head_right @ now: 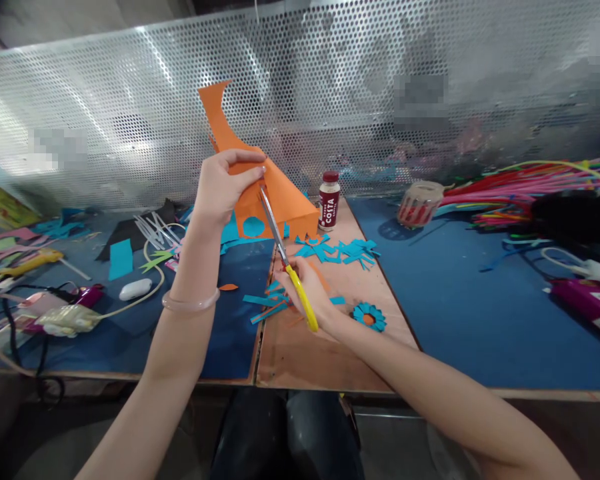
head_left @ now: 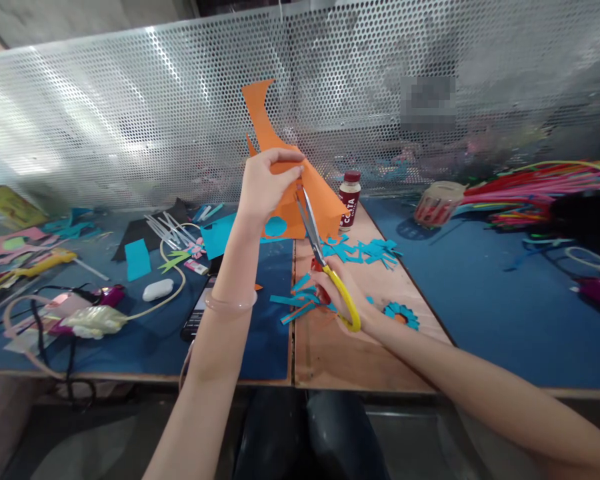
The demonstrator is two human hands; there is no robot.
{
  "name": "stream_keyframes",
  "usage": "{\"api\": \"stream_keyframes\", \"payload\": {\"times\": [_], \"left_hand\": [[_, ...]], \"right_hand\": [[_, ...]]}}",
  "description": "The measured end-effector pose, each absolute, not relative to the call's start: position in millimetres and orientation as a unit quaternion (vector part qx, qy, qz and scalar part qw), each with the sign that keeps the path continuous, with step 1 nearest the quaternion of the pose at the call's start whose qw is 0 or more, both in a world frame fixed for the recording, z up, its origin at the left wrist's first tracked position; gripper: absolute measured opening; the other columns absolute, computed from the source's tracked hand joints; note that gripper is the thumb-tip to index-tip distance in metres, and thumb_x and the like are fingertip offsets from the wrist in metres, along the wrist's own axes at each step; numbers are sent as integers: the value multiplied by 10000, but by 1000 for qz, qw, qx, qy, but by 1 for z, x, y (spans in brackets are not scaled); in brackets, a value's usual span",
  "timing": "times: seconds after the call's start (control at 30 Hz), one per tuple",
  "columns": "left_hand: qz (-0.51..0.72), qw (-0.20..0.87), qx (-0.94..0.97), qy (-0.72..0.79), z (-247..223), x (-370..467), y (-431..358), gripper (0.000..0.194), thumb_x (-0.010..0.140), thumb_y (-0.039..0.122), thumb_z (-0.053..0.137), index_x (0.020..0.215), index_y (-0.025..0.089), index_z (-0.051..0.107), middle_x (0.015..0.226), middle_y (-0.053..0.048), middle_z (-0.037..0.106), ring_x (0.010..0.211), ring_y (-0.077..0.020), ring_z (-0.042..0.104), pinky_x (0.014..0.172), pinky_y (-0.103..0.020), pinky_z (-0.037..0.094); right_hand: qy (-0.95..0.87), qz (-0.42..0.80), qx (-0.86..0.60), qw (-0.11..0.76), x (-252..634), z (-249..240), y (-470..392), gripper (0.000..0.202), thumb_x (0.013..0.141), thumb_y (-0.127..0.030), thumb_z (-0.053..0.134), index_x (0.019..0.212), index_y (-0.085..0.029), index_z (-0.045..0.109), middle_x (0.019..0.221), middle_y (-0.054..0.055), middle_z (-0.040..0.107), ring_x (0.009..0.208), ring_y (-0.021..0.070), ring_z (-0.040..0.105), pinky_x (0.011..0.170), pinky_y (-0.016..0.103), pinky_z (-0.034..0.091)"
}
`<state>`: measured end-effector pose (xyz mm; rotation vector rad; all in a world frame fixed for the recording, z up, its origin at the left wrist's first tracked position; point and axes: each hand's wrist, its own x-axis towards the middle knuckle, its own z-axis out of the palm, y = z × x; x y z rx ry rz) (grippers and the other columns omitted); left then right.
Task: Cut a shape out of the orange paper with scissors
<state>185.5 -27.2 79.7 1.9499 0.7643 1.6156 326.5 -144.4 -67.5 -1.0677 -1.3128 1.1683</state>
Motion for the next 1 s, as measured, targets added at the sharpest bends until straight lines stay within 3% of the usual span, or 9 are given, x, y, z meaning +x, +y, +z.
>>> {"api": "stream_keyframes", "payload": {"times": [0.2, 0.43, 0.67, 0.87, 1.0], "left_hand": [[594, 223, 716, 289, 81, 180, -26, 148, 803, 178, 701, 951, 175, 716, 1095, -54, 706, 1147, -259, 642, 997, -461, 554], [613, 216, 698, 300, 85, 169, -24, 157, 827, 200, 703, 981, 170, 702, 1129, -43, 710, 1135, -237, 633, 1029, -444, 529], [636, 233, 684, 270, 86, 172, -24, 169, 786, 96, 719, 938, 171, 715, 1095, -50, 701, 1002, -235, 685, 860, -428, 625], [628, 228, 693, 269, 84, 174, -21, 196, 777, 49, 723, 904, 199, 717, 1098, -34, 701, 1043, -241, 673, 914, -457, 603], [616, 197, 716, 262, 81, 174, -16, 199, 768, 66, 728, 920, 195, 730, 1045, -30, 714, 1100, -246, 668, 1032, -470, 537]], "right_hand": [[-553, 488, -447, 506, 326, -64, -146, 254, 869, -452, 601, 900, -248, 452, 584, -102, 426, 451, 94, 417, 413, 224, 333], [-557, 473, -467, 498, 327, -61, -147, 234, 842, -416, 599, 890, -244, 447, 615, -84, 461, 466, 102, 452, 436, 245, 359], [-552, 470, -480, 494, 327, -55, -149, 173, 811, -350, 577, 831, -230, 454, 588, -71, 475, 501, 109, 482, 484, 248, 409], [-552, 480, -467, 496, 328, -60, -145, 187, 809, -375, 579, 832, -237, 455, 579, -69, 476, 493, 117, 481, 480, 259, 396], [-550, 483, -472, 492, 327, -57, -146, 189, 815, -389, 558, 808, -238, 444, 587, -56, 471, 510, 128, 490, 494, 275, 398]]}}
